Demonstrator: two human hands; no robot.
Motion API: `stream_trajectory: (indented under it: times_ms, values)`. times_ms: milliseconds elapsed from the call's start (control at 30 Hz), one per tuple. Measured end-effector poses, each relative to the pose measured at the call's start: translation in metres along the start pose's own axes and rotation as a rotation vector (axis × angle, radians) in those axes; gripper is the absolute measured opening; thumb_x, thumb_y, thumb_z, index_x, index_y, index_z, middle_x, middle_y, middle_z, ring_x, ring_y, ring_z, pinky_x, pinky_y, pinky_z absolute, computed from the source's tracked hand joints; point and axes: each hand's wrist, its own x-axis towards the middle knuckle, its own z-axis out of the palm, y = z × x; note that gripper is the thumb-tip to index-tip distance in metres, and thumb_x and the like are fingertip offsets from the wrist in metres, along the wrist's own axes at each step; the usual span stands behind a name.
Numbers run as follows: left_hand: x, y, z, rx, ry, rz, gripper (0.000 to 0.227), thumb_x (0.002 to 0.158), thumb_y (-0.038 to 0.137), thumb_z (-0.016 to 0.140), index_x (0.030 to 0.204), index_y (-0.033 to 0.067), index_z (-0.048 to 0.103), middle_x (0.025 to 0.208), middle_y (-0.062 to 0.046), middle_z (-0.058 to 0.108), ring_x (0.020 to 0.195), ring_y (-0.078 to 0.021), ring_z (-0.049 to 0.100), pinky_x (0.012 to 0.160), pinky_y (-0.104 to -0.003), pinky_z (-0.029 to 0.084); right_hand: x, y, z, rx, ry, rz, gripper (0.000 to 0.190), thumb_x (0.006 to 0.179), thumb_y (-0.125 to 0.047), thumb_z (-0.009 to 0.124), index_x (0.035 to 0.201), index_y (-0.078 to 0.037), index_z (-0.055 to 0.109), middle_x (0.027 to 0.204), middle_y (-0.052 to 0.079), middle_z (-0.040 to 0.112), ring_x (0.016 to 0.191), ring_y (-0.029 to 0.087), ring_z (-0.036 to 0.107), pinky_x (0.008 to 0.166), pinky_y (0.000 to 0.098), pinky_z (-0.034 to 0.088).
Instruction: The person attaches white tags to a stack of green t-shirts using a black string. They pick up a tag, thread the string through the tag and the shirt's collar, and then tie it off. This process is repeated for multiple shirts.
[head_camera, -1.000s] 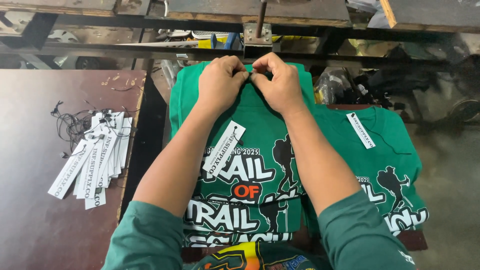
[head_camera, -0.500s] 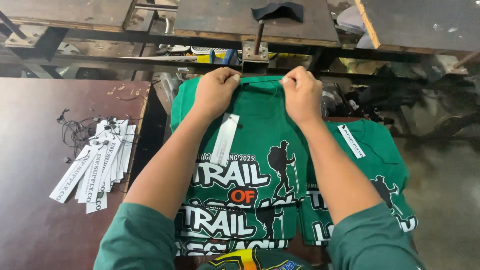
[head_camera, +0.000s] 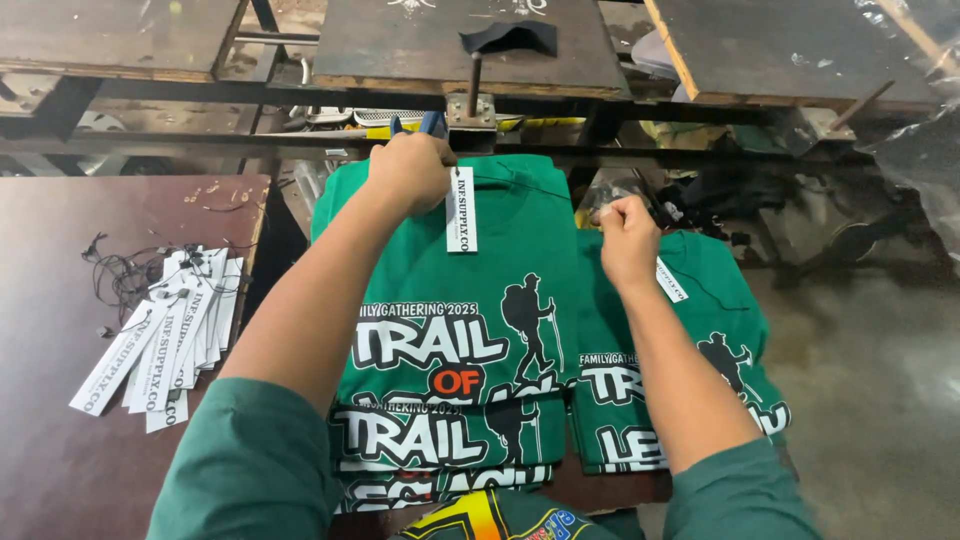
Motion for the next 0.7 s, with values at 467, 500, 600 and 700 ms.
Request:
stream_trajectory:
  times_ms: [467, 500, 600, 700]
  values:
    - [-0.114, 0.075, 0.009, 0.023, 0.815, 0.231, 0.039, 0.076, 0.021, 0.081, 0.111, 0.0123, 0.066, 0.110, -0.010, 0.059, 0.103, -0.0351, 0.055, 0.086, -0.051, 0.041, -0.020, -0.020, 0.013, 0.372, -0.038, 0.215, 0.009, 0.091, -0.018, 0.060, 0.088, -0.013, 0.066, 0.086, 0.008, 0.077, 0.074, 0.015, 0.074, 0.062, 0.0251, 0.062]
    - [-0.143, 0.090, 0.020, -0.036, 0.823, 0.297, 0.049, 0.075, 0.025, 0.086, 0.119, 0.0118, 0.068, 0.112, -0.011, 0.061, 0.112, -0.0359, 0.058, 0.094, -0.053, 0.042, -0.020, -0.003, 0.020, 0.349, -0.026, 0.230, 0.009, 0.089, -0.021, 0.064, 0.089, -0.014, 0.070, 0.082, 0.008, 0.078, 0.066, 0.016, 0.076, 0.059, 0.0230, 0.061]
    - [-0.232, 0.124, 0.053, -0.127, 0.515, 0.500, 0.077, 0.058, 0.048, 0.094, 0.119, 0.0079, 0.071, 0.127, -0.023, 0.060, 0.128, -0.0494, 0.051, 0.101, -0.075, 0.033, -0.030, -0.004, 0.017, 0.511, -0.054, 0.275, 0.011, 0.089, -0.015, 0.063, 0.093, -0.006, 0.068, 0.088, 0.016, 0.078, 0.079, 0.022, 0.079, 0.068, 0.0306, 0.068]
    - [-0.262, 0.118, 0.079, 0.004, 0.512, 0.563, 0.055, 0.075, 0.014, 0.087, 0.126, 0.0050, 0.068, 0.143, -0.029, 0.053, 0.141, -0.0531, 0.041, 0.106, -0.072, 0.031, -0.044, -0.016, 0.012, 0.582, -0.049, 0.242, 0.011, 0.091, -0.016, 0.063, 0.094, -0.006, 0.067, 0.091, 0.013, 0.076, 0.085, 0.017, 0.075, 0.071, 0.0289, 0.068]
